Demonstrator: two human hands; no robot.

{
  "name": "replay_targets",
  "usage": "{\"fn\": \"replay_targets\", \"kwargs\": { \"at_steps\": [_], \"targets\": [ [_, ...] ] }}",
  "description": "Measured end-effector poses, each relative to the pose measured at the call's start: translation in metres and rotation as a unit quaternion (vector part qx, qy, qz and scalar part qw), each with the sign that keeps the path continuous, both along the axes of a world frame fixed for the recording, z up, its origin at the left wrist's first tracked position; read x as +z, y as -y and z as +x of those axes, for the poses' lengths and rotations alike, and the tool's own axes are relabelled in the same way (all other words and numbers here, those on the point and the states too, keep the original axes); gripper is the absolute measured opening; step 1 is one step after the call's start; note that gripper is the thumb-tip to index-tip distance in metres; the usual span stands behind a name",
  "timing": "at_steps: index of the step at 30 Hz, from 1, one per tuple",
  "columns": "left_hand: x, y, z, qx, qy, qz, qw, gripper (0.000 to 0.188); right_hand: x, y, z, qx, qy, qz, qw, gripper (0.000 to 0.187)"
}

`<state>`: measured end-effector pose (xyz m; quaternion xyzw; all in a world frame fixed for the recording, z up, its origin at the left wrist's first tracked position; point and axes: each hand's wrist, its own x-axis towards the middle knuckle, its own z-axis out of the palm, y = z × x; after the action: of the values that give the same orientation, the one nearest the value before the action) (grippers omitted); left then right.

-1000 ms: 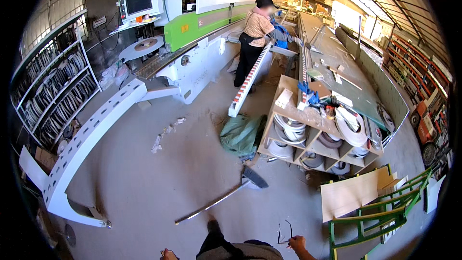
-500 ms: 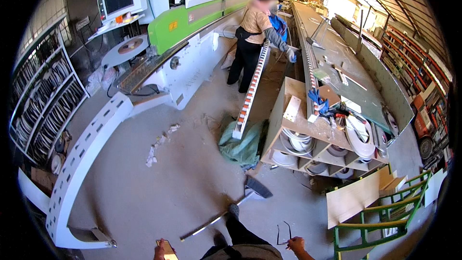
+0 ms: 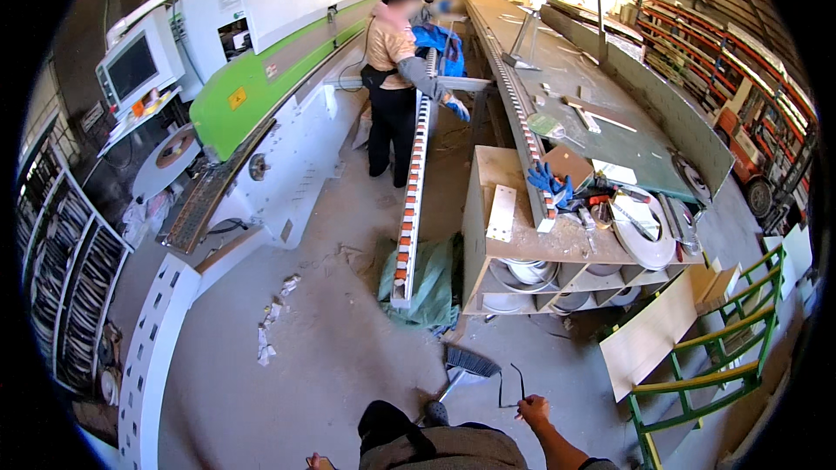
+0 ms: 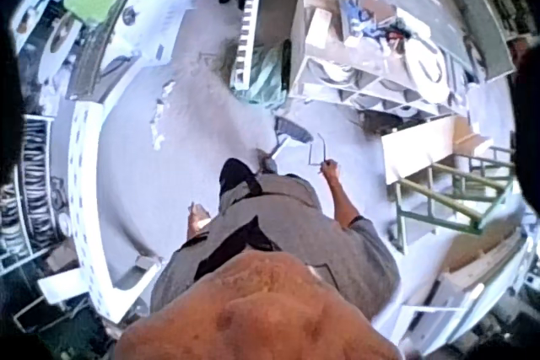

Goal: The person walks through a workshop carrying a smartphone and eyeglasses, then picks up a large rectangular panel from a stack. They place the panel on a workbench and wipe its surface with a cloth. The person then lifts the panel again and moves it to a different location.

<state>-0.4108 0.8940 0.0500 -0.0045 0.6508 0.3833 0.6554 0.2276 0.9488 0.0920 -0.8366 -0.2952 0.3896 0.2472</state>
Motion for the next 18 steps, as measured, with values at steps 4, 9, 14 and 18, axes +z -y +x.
{"fn": "replay_targets", "kwargs": {
  "at_steps": [4,9,14,18],
  "targets": [
    [-0.021,-0.089,-0.011,-0.043,0.001,0.025,0.999,0.055,-0.007,0.013,0.013,0.017,0.046,-0.082,0.995,0.019],
    [-0.016,-0.162,-0.054,-0.077,-0.045,0.022,0.996,0.061,-0.002,0.001,-0.031,-0.155,-0.004,-0.072,0.985,0.016],
    [-0.014,-0.201,-0.112,-0.105,-0.029,-0.037,0.993,0.063,-0.039,0.038,-0.073,-0.136,-0.012,-0.068,0.988,0.024],
    [-0.017,-0.203,-0.166,-0.052,0.009,-0.067,0.996,0.059,-0.034,0.01,-0.118,-0.097,-0.06,0.009,0.993,0.025]
  ]
}}
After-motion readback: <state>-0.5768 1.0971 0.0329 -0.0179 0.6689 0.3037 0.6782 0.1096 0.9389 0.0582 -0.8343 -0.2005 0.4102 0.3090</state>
